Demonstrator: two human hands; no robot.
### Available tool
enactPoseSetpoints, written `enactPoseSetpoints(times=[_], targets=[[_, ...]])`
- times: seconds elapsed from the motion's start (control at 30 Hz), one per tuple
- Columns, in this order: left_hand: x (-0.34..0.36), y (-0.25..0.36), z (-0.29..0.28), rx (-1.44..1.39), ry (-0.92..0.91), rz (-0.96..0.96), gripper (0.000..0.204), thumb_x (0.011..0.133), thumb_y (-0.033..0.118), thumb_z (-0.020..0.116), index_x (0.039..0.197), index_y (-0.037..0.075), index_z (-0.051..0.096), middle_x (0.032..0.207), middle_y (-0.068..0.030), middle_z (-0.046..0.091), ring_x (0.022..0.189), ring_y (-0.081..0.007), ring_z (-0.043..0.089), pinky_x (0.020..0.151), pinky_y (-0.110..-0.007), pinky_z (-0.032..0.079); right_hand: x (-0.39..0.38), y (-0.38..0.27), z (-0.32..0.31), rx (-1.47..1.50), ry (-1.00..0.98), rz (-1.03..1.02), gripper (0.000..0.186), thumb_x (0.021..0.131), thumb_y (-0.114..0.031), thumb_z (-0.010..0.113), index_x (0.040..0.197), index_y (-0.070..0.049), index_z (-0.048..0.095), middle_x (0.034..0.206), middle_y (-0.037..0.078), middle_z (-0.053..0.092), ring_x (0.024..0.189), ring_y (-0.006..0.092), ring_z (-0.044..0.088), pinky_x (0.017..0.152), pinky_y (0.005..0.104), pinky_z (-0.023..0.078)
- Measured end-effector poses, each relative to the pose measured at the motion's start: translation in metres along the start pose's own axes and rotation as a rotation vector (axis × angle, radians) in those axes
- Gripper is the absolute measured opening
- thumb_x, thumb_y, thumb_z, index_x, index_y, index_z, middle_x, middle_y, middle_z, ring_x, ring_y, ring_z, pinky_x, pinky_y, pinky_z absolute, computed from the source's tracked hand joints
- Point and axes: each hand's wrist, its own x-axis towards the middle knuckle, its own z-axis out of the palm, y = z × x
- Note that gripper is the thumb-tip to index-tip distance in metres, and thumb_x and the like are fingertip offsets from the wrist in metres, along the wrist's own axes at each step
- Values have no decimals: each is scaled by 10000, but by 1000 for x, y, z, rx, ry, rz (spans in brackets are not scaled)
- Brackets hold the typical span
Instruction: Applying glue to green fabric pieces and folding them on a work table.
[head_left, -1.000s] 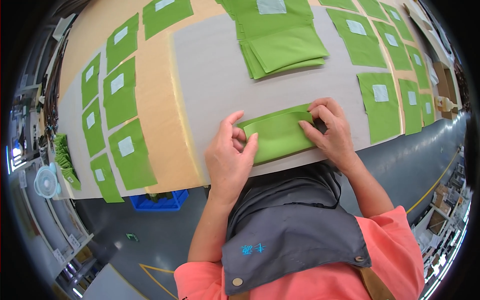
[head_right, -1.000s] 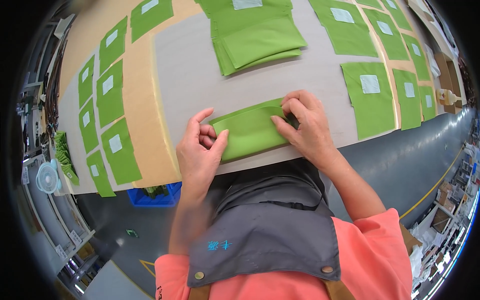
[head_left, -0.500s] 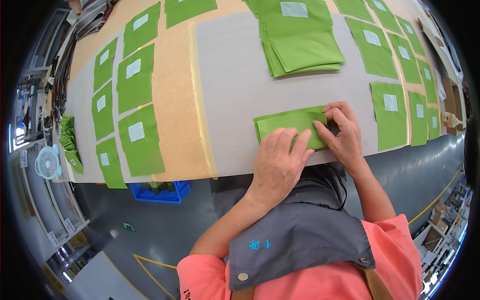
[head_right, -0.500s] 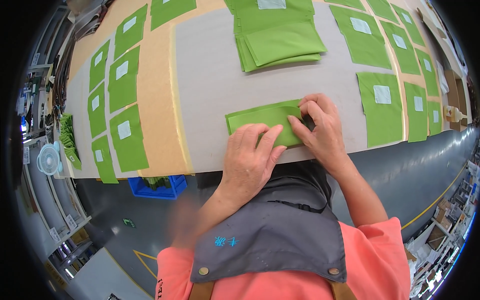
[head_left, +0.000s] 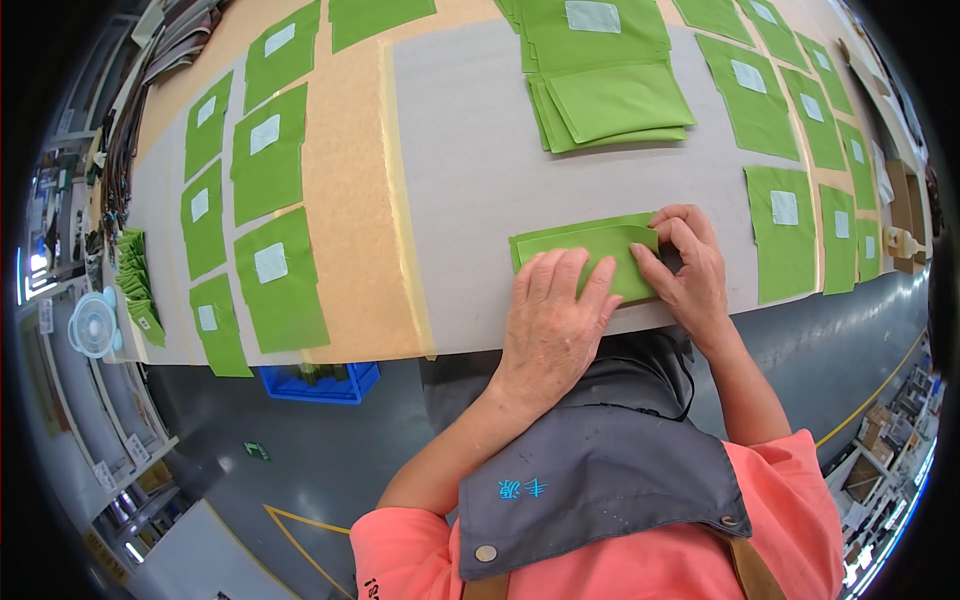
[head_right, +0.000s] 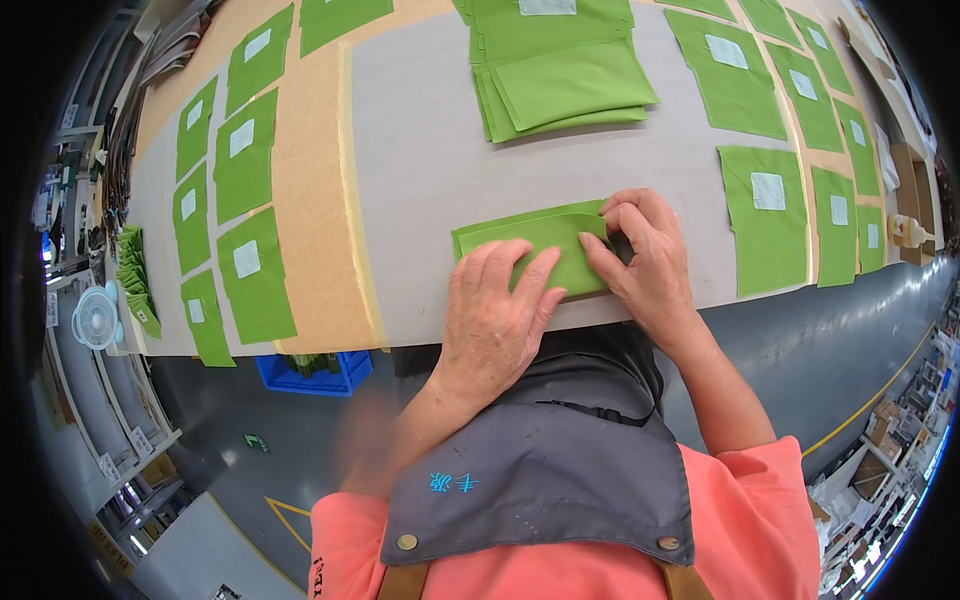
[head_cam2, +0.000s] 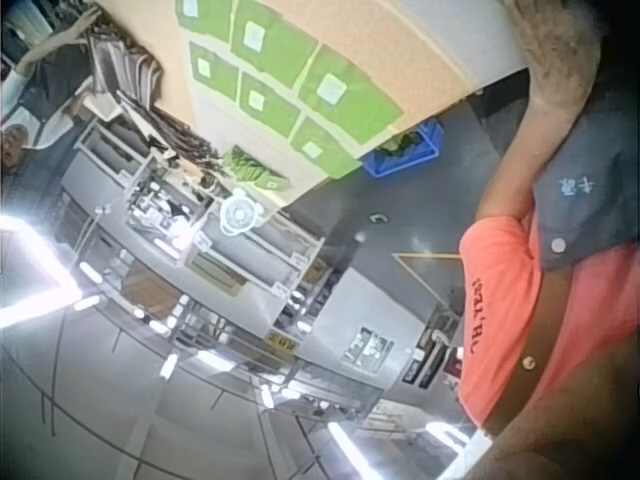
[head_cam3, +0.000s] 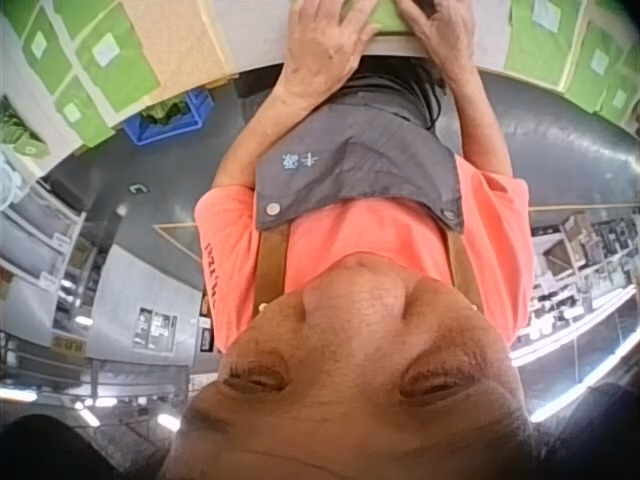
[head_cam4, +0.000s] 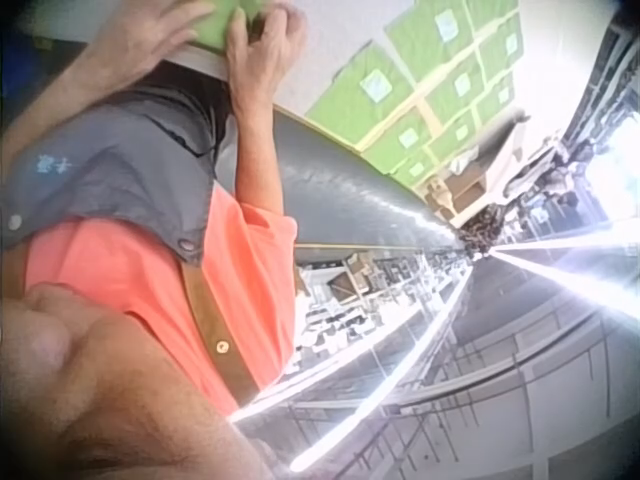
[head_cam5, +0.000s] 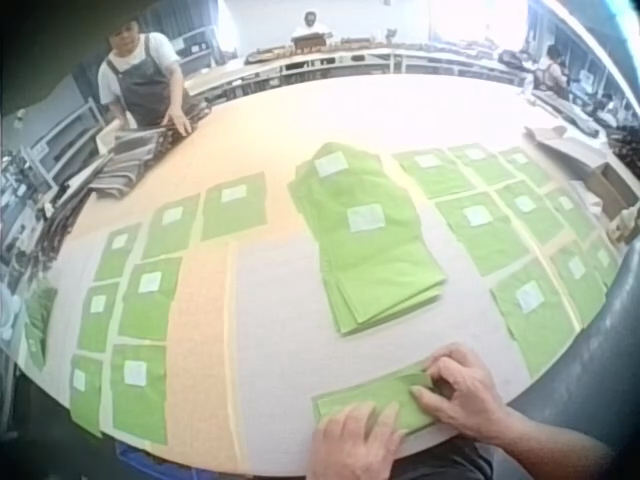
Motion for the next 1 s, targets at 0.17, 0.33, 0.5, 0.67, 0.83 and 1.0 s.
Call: enactPoseSetpoints(times=[0.17,0.33,0.5,0.67,0.83,1.0], targets=[[-1,0,-4,15,-18,-41,416,916,192,749,1300,76,640,1229,-133,543,1178,-332,525,999,-461,448,0,1,1,-6,-8,-3,222,821,-97,782,835,-24,573,1053,110,637,950,299,583,839,393,462],[-1,0,-6,18,-33,-51,427,913,189,752,1309,76,637,1236,-133,543,1182,-330,524,993,-447,453,0,-1,-1,12,-6,24,212,817,-95,782,833,-26,582,1051,106,640,942,297,581,838,395,462],[0,0,-3,-10,-44,-50,472,913,206,754,1351,86,624,1246,-134,534,1182,-334,521,988,-455,448,1,2,-1,7,4,6,218,806,-97,793,838,-30,588,1044,105,636,937,300,577,833,394,467],[-1,0,-4,35,-100,-54,520,927,265,743,1403,108,606,1259,-138,517,1187,-347,512,989,-483,434,2,2,-3,24,2,-25,238,775,-76,818,848,-37,594,1053,103,620,965,312,560,837,409,478],[-3,0,-7,58,-115,-45,532,933,295,736,1412,107,601,1260,-138,516,1191,-344,511,997,-478,434,2,2,-9,16,-14,2,210,793,-79,808,856,-41,611,1080,100,613,1002,305,550,855,399,476],[-2,1,-8,75,-126,-58,548,938,318,728,1418,91,593,1261,-134,517,1185,-340,514,1001,-471,437,3,3,-12,47,-24,42,177,816,-80,795,861,-42,628,1086,100,610,1023,301,549,885,392,469]])
